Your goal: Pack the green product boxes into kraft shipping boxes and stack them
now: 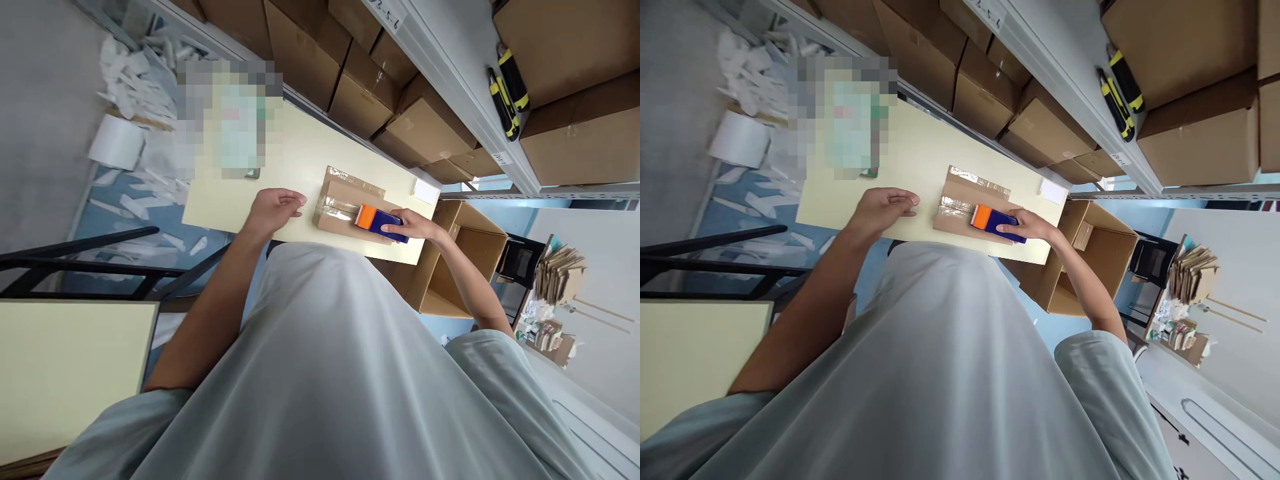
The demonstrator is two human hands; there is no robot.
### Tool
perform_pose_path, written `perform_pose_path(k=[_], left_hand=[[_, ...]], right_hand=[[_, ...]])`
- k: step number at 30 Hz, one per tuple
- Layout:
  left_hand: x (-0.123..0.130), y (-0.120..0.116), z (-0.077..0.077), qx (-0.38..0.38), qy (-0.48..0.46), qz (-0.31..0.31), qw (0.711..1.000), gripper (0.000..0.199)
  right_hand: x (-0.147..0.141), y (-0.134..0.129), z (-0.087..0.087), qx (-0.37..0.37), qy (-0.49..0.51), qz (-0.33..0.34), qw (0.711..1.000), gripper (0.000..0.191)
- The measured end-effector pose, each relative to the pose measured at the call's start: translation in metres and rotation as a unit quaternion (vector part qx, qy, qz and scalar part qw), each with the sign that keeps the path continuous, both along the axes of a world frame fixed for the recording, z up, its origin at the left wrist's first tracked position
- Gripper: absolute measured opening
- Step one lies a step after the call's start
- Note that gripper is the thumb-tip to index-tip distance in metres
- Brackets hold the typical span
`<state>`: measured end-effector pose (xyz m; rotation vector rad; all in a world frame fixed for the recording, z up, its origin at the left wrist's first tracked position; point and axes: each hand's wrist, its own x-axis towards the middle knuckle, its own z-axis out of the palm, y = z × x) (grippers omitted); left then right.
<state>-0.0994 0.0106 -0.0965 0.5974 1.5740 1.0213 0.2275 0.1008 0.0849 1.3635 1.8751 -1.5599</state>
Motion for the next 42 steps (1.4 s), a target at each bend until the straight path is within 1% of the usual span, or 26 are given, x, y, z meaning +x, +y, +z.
perform_pose_path(k=[2,4,7,9,11,12,14,15,16,17,18,19,22,24,26,30,34,37,40,42], left_hand=[[0.003,0.006,-0.012,-0.026,-0.049,-0.025,0.998,0.021],[0.010,0.012,-0.021,-0.048,-0.084,-0.032,0.995,0.023],[0.025,0.015,-0.027,-0.075,-0.142,-0.053,0.986,0.034],[0.031,0.014,-0.029,-0.079,-0.159,-0.066,0.982,0.043],[0.032,0.012,-0.030,-0.075,-0.150,-0.081,0.983,0.054],[0.031,0.011,-0.031,-0.075,-0.131,-0.089,0.984,0.062],[0.025,0.009,-0.029,-0.075,-0.060,-0.099,0.990,0.079],[0.022,0.008,-0.027,-0.069,-0.012,-0.102,0.992,0.079],[0.020,0.006,-0.023,-0.056,0.035,-0.104,0.992,0.071],[0.019,0.005,-0.017,-0.036,0.074,-0.107,0.991,0.057],[0.020,0.003,-0.011,-0.010,0.099,-0.114,0.988,0.042],[0.023,0.002,-0.003,0.016,0.112,-0.122,0.986,0.033],[0.039,-0.002,0.018,0.060,0.119,-0.143,0.981,0.029],[0.051,-0.003,0.026,0.060,0.126,-0.131,0.982,0.027],[0.061,-0.004,0.027,0.054,0.124,-0.099,0.986,0.027],[0.072,-0.007,0.020,0.044,0.110,-0.048,0.992,0.027],[0.083,-0.010,0.013,0.037,0.163,-0.013,0.986,0.030],[0.091,-0.008,0.009,0.035,0.189,0.022,0.981,0.027],[0.097,-0.005,0.008,0.017,0.202,0.046,0.978,0.023],[0.101,-0.002,0.009,0.002,0.217,0.057,0.974,0.022]], right_hand=[[-0.005,-0.001,0.001,-0.002,-0.014,-0.008,1.000,0.064],[-0.010,-0.003,0.003,-0.002,-0.029,-0.016,0.999,0.065],[-0.018,-0.005,0.008,0.001,-0.058,-0.026,0.998,0.067],[-0.023,-0.006,0.010,0.004,-0.087,-0.035,0.996,0.067],[-0.027,-0.007,0.012,0.004,-0.116,-0.045,0.992,0.066],[-0.029,-0.007,0.012,0.003,-0.127,-0.049,0.991,0.065],[-0.031,-0.008,0.012,0.004,-0.142,-0.052,0.989,0.063],[-0.032,-0.008,0.012,0.006,-0.145,-0.052,0.988,0.062],[-0.032,-0.008,0.012,0.008,-0.146,-0.052,0.988,0.062],[-0.032,-0.009,0.011,0.009,-0.144,-0.051,0.988,0.061],[-0.032,-0.009,0.011,0.009,-0.138,-0.051,0.989,0.060],[-0.031,-0.009,0.011,0.008,-0.132,-0.050,0.990,0.059],[-0.027,-0.009,0.008,0.018,-0.109,-0.037,0.993,0.058],[-0.022,-0.009,0.006,0.031,-0.094,-0.022,0.995,0.058],[-0.015,-0.007,0.002,0.036,-0.071,-0.012,0.997,0.059],[0.000,-0.002,-0.011,0.031,-0.010,0.008,0.999,0.058],[0.012,0.005,-0.029,0.052,0.004,0.054,0.997,0.053],[0.015,0.010,-0.040,0.078,-0.003,0.081,0.994,0.052],[0.014,0.013,-0.044,0.089,0.006,0.088,0.992,0.055],[0.013,0.014,-0.043,0.064,0.024,0.088,0.994,0.055]])
